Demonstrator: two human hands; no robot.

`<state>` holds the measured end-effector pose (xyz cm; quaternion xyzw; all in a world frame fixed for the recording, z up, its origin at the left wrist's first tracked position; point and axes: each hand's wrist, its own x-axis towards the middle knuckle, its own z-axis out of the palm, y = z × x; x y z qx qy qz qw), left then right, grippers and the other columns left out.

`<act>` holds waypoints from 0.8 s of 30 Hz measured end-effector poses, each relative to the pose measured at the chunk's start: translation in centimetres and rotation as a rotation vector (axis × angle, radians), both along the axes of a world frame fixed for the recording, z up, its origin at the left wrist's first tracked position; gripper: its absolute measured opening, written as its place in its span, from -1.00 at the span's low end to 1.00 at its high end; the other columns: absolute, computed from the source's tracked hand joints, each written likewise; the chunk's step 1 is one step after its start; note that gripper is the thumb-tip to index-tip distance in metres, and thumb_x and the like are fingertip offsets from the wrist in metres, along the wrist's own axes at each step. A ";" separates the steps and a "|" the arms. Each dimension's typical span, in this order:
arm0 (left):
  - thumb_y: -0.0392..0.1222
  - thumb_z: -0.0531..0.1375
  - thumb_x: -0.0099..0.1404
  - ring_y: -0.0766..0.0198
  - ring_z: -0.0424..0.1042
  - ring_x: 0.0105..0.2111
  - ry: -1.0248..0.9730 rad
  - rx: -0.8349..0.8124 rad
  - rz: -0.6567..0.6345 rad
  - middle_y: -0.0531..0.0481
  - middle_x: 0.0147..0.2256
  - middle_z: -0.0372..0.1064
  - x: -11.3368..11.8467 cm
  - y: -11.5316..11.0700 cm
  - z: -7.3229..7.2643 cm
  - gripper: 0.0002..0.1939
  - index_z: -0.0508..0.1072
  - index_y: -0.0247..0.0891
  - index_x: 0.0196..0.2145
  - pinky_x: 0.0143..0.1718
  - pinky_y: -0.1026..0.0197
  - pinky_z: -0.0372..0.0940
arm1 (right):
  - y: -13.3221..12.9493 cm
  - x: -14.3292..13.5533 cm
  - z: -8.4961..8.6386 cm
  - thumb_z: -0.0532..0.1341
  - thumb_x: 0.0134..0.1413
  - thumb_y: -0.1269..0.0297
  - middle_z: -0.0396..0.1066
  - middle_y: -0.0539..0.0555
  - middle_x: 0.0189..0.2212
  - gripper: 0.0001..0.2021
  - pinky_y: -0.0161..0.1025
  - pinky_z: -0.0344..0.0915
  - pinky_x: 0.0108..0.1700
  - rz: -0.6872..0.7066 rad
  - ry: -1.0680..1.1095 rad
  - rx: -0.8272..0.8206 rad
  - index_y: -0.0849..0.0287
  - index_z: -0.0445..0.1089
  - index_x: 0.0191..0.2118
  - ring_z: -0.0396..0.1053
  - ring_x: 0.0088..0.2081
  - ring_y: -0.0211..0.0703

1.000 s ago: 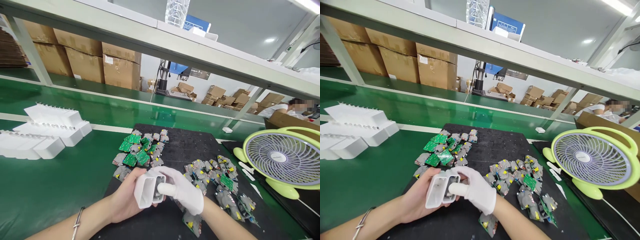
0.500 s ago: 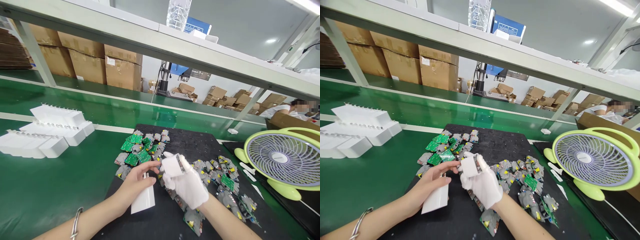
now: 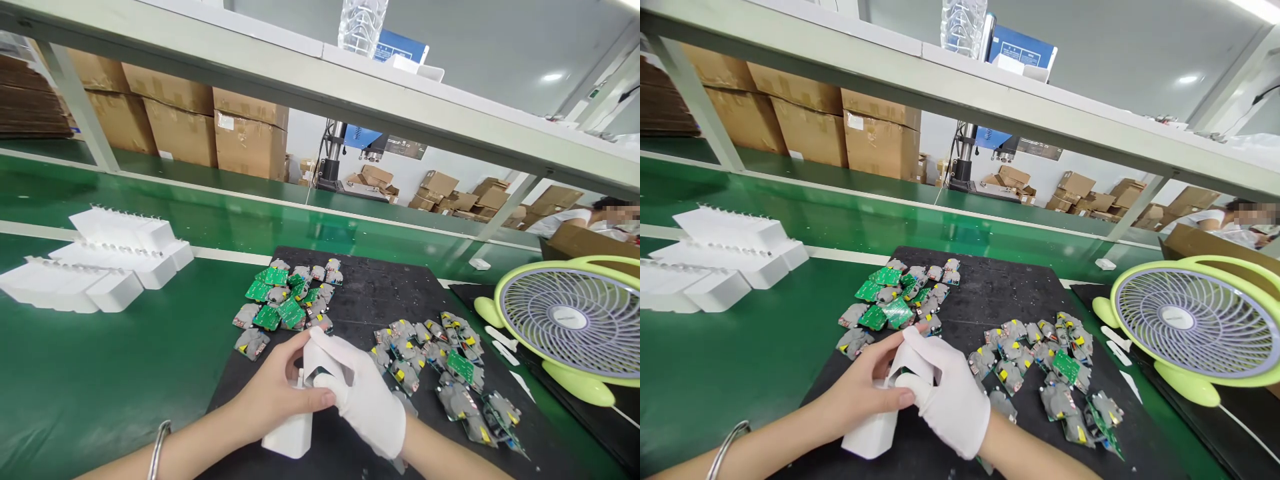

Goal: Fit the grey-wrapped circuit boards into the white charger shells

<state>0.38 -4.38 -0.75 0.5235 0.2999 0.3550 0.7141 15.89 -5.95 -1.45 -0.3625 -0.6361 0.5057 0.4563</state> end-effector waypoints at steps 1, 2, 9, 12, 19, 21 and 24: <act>-0.13 0.38 -0.08 0.05 0.32 -0.06 0.011 0.015 0.001 -0.16 0.00 0.33 0.0 -0.1 0.1 -0.17 0.17 -0.23 0.13 -0.06 0.15 0.20 | -0.1 -0.1 0.1 0.26 -0.05 0.09 0.33 0.09 -0.25 -0.55 -0.18 0.28 -0.11 0.001 0.000 0.021 0.11 0.36 -0.01 0.31 -0.23 -0.14; -0.12 0.38 -0.08 0.06 0.34 -0.10 0.025 0.037 0.002 -0.15 -0.03 0.35 -0.1 -0.2 0.1 -0.22 0.21 -0.23 0.10 -0.12 0.16 0.22 | -0.3 -0.3 0.4 0.26 -0.04 0.09 0.32 0.08 -0.28 -0.61 -0.21 0.28 -0.14 -0.001 0.010 0.021 0.12 0.39 -0.07 0.29 -0.25 -0.16; -0.08 0.37 -0.09 0.15 0.36 -0.27 0.063 0.129 0.050 -0.06 -0.23 0.44 -0.2 -0.9 0.3 -0.40 0.37 -0.22 -0.06 -0.29 0.26 0.22 | -1.0 -0.8 1.7 0.26 -0.04 0.12 0.21 0.00 -0.45 -0.79 -0.30 0.20 -0.35 -0.029 0.080 -0.068 0.17 0.36 -0.44 0.19 -0.40 -0.26; -0.07 0.36 -0.06 0.09 0.35 -0.17 0.046 0.101 0.057 -0.08 -0.15 0.42 0.0 -0.7 0.1 -0.39 0.35 -0.20 -0.03 -0.22 0.24 0.23 | -0.4 -0.6 0.8 0.28 -0.07 0.12 0.21 -0.01 -0.47 -0.78 -0.30 0.18 -0.37 -0.033 0.084 -0.060 0.17 0.36 -0.46 0.18 -0.42 -0.27; 0.06 0.38 -0.14 -0.01 0.24 0.05 -0.103 -0.017 0.066 -0.13 0.00 0.36 0.5 0.0 -0.2 -0.25 0.36 -0.19 0.02 0.04 0.13 0.14 | 0.0 0.0 1.3 0.28 -0.08 0.07 0.31 0.04 -0.34 -0.66 -0.24 0.26 -0.21 -0.042 0.041 -0.115 0.19 0.42 -0.21 0.26 -0.31 -0.20; 0.03 0.36 -0.09 0.01 0.28 0.01 -0.095 -0.036 0.082 -0.08 -0.03 0.39 0.5 0.1 0.0 -0.37 0.42 -0.17 -0.04 0.01 0.14 0.16 | -0.3 0.1 2.0 0.19 0.02 0.03 0.33 0.07 -0.26 -0.59 -0.21 0.26 -0.14 0.008 0.026 -0.120 0.18 0.38 -0.07 0.27 -0.24 -0.16; 0.01 0.32 -0.01 0.04 0.33 -0.06 -0.063 -0.082 0.129 -0.05 -0.08 0.43 0.4 0.3 0.3 -0.49 0.46 -0.17 -0.08 -0.05 0.15 0.20 | -0.5 0.1 2.5 0.19 0.04 0.05 0.31 0.09 -0.15 -0.49 -0.18 0.25 -0.05 0.080 0.034 -0.129 0.15 0.25 0.09 0.28 -0.14 -0.12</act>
